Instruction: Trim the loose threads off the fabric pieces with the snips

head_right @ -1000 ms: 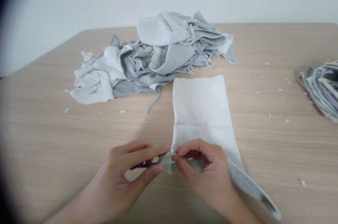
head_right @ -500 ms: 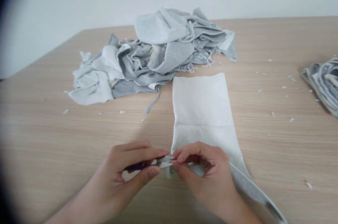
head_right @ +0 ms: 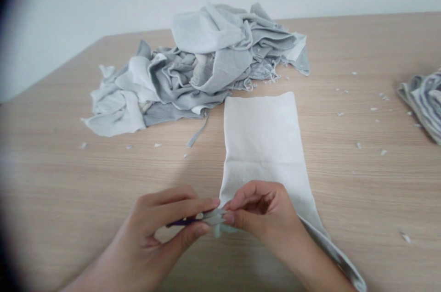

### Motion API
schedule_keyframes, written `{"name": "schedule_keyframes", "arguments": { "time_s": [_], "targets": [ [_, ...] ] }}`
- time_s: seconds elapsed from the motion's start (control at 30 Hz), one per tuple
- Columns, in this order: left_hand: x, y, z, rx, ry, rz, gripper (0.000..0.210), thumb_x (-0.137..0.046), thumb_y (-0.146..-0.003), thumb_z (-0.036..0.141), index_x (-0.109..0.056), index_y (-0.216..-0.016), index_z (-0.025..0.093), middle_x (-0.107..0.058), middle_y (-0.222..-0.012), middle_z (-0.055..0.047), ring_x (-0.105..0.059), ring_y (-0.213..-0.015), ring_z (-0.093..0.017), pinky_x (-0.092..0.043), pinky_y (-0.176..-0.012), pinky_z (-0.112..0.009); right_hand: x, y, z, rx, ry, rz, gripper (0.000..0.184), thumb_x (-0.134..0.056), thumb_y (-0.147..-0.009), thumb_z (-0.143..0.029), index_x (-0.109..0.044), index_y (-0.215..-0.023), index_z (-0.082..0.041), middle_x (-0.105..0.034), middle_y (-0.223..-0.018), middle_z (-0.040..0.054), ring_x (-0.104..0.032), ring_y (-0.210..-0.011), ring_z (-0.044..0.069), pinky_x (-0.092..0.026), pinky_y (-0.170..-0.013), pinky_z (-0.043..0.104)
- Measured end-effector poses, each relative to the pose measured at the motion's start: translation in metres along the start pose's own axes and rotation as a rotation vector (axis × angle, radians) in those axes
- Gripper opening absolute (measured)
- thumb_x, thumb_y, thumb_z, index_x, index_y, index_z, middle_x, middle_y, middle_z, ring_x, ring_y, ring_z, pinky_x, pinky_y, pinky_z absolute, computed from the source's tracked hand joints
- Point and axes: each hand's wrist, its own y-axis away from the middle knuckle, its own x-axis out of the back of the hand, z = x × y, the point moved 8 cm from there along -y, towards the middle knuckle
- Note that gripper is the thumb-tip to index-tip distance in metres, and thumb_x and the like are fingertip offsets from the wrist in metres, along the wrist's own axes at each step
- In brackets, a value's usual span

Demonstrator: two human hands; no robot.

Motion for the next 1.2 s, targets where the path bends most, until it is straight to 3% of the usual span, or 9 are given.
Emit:
{"name": "schedule_keyframes", "arguments": {
  "time_s": [0.37, 0.53, 0.87, 1.2],
  "targets": [
    [0.004, 0.006, 0.018, -0.266, -0.175, 0.169, 0.034, -0.069, -0.089, 0.007, -0.068, -0.122, 0.016, -0.072, -0.088, -0.002, -0.065, -0.068, -0.01, -0.051, -0.059, -0.022, 0.002, -0.003, -0.002, -0.022, -0.015, 0.039, 0.024, -0.094, -0.059, -0.01, -0.076, -0.07, -0.02, -0.08, -0.071, 0.0001, -0.075, -0.06, 0.01, -0.059, -0.057, 0.012],
    [0.003, 0.009, 0.022, -0.314, -0.225, 0.16, 0.035, -0.07, -0.091, 0.011, -0.067, -0.125, 0.017, -0.071, -0.087, -0.002, -0.063, -0.067, -0.012, -0.051, -0.059, -0.025, 0.007, -0.002, 0.002, -0.022, 0.024, 0.085, 0.023, -0.095, -0.059, -0.016, -0.075, -0.069, -0.018, -0.079, -0.069, 0.0008, -0.075, -0.061, 0.013, -0.061, -0.059, 0.017],
    [-0.003, 0.006, 0.017, -0.219, -0.241, 0.13, 0.032, -0.067, -0.093, 0.012, -0.067, -0.124, 0.019, -0.071, -0.09, -0.002, -0.066, -0.068, -0.011, -0.053, -0.059, -0.023, 0.006, -0.001, -0.001, 0.014, 0.037, 0.106, 0.025, -0.094, -0.057, -0.008, -0.076, -0.068, -0.02, -0.078, -0.067, -0.0011, -0.073, -0.059, 0.01, -0.058, -0.058, 0.014],
    [-0.001, 0.006, 0.015, -0.204, -0.212, 0.086, 0.036, -0.067, -0.091, 0.008, -0.067, -0.126, 0.018, -0.07, -0.089, -0.002, -0.064, -0.068, -0.01, -0.052, -0.059, -0.023, 0.008, -0.001, 0.008, -0.118, 0.046, 0.04, 0.019, -0.094, -0.064, -0.02, -0.077, -0.074, -0.02, -0.078, -0.071, -0.0015, -0.073, -0.063, 0.009, -0.057, -0.061, 0.014]
  ]
}}
